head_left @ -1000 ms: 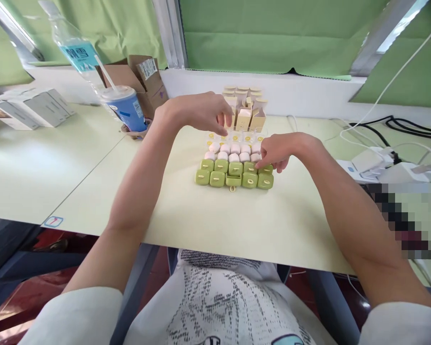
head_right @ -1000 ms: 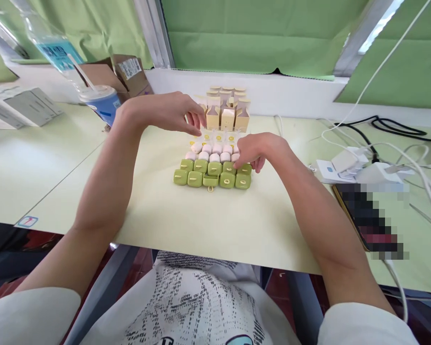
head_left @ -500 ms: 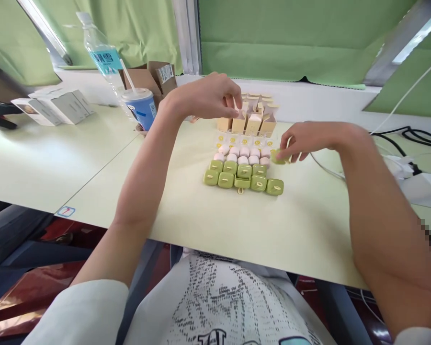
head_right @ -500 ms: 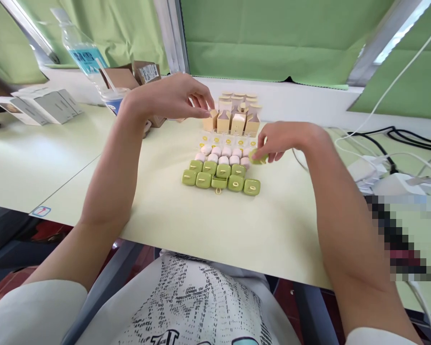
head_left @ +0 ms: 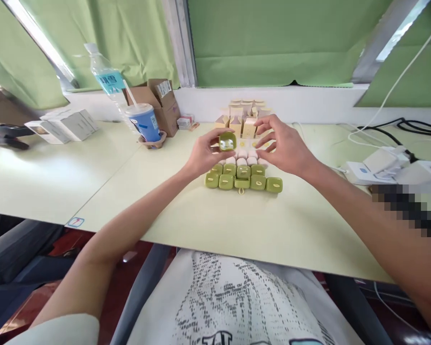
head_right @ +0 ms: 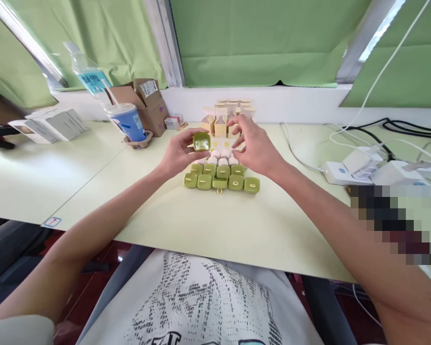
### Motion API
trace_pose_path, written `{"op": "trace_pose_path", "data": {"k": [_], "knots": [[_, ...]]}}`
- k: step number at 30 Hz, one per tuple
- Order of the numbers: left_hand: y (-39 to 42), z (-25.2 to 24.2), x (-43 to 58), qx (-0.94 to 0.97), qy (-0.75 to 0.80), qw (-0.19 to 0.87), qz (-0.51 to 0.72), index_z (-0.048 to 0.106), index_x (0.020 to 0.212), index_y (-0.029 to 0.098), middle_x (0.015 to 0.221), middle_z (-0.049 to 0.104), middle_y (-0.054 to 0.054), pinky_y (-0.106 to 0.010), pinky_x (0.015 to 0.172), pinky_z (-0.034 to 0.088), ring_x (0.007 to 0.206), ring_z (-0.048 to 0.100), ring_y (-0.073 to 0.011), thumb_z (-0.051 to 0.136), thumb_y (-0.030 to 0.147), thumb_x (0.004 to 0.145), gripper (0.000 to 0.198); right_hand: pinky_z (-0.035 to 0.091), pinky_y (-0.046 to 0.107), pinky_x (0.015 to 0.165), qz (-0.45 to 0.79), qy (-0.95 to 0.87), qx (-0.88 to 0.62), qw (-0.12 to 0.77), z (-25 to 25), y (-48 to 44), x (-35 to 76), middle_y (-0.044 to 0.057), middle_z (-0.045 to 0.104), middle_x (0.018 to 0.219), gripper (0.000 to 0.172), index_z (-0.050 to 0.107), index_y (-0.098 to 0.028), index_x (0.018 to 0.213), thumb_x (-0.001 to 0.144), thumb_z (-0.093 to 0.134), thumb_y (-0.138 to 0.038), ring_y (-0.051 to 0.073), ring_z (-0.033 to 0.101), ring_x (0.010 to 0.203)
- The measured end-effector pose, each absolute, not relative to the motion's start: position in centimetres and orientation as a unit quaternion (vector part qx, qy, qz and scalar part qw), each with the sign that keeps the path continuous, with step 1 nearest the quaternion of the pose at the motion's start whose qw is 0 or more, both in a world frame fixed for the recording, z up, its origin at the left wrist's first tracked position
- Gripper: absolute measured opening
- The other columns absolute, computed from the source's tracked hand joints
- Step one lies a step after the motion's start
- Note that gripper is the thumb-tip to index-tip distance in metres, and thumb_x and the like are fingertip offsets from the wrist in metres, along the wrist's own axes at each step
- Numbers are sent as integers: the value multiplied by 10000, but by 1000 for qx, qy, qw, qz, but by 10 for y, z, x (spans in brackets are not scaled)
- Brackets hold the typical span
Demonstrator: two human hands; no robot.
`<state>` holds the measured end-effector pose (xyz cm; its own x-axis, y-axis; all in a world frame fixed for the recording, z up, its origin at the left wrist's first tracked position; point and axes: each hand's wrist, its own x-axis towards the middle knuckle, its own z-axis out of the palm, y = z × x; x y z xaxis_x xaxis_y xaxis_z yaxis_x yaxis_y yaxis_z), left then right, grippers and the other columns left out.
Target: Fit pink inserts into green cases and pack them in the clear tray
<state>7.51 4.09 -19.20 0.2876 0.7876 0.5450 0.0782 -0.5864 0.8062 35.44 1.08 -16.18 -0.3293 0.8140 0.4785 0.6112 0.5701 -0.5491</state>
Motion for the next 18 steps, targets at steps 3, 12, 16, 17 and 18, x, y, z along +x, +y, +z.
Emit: {"op": "trace_pose_path", "data": {"k": [3, 12, 16, 17, 18], "knots": [[40, -198, 66, 718, 323, 309, 534, 774, 1244, 254, 1167, 844, -61, -293, 819, 616, 1072, 794, -233, 1053, 395, 687, 639, 672, 502, 943, 60, -811, -493, 310, -192, 16, 389, 142, 768, 1240, 399, 861, -229, 1332, 1014, 622, -220, 276, 768, 909], [20, -209, 83, 730, 335, 301, 513, 767, 1209, 227, 1153, 847, -53, -300, 819, 609, 1024, 780, -215, 952, 335, 741, 515, 656, 482, 926, 66, -825, -513, 229, -220, 12, 415, 151, 859, 1400, 388, 921, -214, 1238, 1087, 584, -332, 260, 774, 804], [12, -212, 90, 703, 334, 349, 521, 740, 1218, 223, 1163, 865, -70, -331, 884, 635, 1070, 810, -240, 971, 366, 727, 562, 658, 490, 935, 91, -825, -508, 230, -222, 15, 415, 146, 874, 1289, 450, 849, -220, 1427, 1066, 634, -381, 284, 808, 855], [10, -213, 92, 700, 337, 352, 522, 737, 1215, 225, 1175, 868, -71, -336, 901, 638, 1074, 813, -241, 977, 363, 720, 567, 659, 488, 923, 91, -831, -494, 239, -224, 16, 415, 159, 858, 1316, 464, 838, -225, 1450, 1063, 631, -373, 289, 812, 883], [9, -213, 92, 698, 340, 351, 523, 737, 1211, 226, 1185, 871, -70, -339, 915, 639, 1077, 815, -240, 980, 356, 715, 567, 662, 482, 908, 94, -836, -480, 248, -226, 17, 415, 172, 840, 1352, 460, 835, -231, 1448, 1060, 628, -364, 293, 816, 914]]}}
